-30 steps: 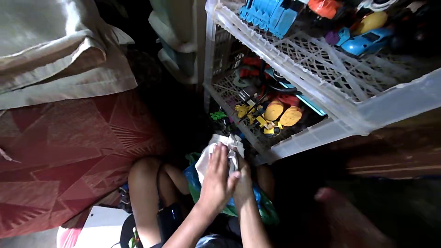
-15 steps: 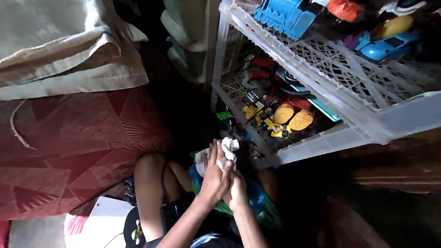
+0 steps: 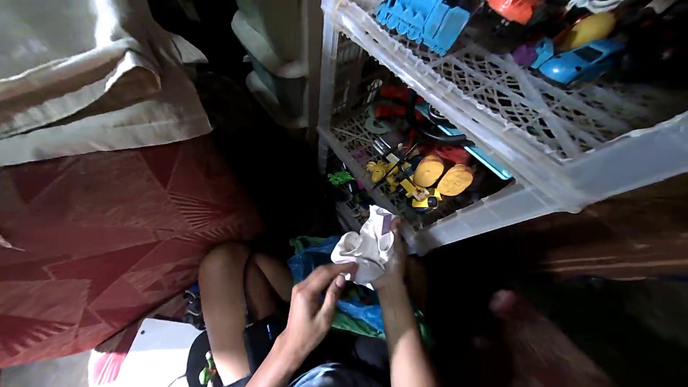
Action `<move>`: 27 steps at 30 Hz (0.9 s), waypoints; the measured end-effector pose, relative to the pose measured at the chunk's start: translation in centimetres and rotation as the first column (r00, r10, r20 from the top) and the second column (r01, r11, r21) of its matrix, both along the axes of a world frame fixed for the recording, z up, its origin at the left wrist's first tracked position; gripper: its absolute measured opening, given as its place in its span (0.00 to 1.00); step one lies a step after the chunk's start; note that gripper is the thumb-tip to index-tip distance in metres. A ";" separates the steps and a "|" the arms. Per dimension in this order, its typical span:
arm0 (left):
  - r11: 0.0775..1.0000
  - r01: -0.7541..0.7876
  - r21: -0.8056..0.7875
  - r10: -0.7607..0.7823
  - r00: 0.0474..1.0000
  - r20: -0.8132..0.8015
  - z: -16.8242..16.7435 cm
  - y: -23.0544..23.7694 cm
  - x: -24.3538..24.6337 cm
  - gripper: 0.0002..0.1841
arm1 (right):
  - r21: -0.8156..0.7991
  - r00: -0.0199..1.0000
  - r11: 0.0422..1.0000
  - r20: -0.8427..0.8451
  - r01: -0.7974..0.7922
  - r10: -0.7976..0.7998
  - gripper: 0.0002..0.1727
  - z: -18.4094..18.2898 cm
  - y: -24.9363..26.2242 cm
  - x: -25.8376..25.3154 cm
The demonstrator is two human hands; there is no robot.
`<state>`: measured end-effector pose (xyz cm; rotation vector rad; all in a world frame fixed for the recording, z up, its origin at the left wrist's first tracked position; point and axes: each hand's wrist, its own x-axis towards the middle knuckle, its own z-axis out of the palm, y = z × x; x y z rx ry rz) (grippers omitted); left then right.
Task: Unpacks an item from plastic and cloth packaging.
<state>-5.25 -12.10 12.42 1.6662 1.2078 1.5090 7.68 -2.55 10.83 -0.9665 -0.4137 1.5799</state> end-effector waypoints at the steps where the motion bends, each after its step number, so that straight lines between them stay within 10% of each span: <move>1: 0.997 -0.068 0.044 0.068 0.998 -0.012 0.2 0.8 0.1 0.20 | 0.021 0.998 1.000 0.062 -0.009 0.008 0.26 0.6 -0.3 -0.2; 5: 0.959 -0.043 -0.281 0.038 0.999 -0.025 2.2 3.4 0.9 0.34 | 0.156 0.936 0.987 0.351 -0.027 -0.030 0.24 2.4 -2.6 -1.9; 9: 0.936 0.116 -0.333 -0.004 0.948 0.318 2.5 4.6 2.2 0.15 | 0.328 0.891 0.943 0.443 -0.060 -0.098 0.18 2.6 -3.3 -2.4; 12: 0.896 0.258 -0.361 0.141 0.605 0.784 2.4 5.2 1.5 0.19 | 0.354 0.911 0.924 0.411 -0.148 -0.012 0.12 2.9 -3.6 -0.9; 15: 0.922 0.303 -0.241 0.108 0.395 0.912 1.7 6.0 -1.0 0.22 | 0.346 0.891 0.926 0.453 -0.153 -0.022 0.12 3.1 -4.4 1.6; 23: 0.861 0.460 -0.217 -0.009 0.441 0.898 2.1 4.5 -0.9 0.26 | 0.473 0.864 0.874 0.481 -0.113 -0.149 0.05 5.4 -5.3 3.6; 27: 0.918 0.095 -0.385 0.243 0.631 0.737 3.1 2.3 3.1 0.18 | 0.587 0.813 0.723 0.579 -0.364 -0.060 0.33 3.6 -6.0 -1.9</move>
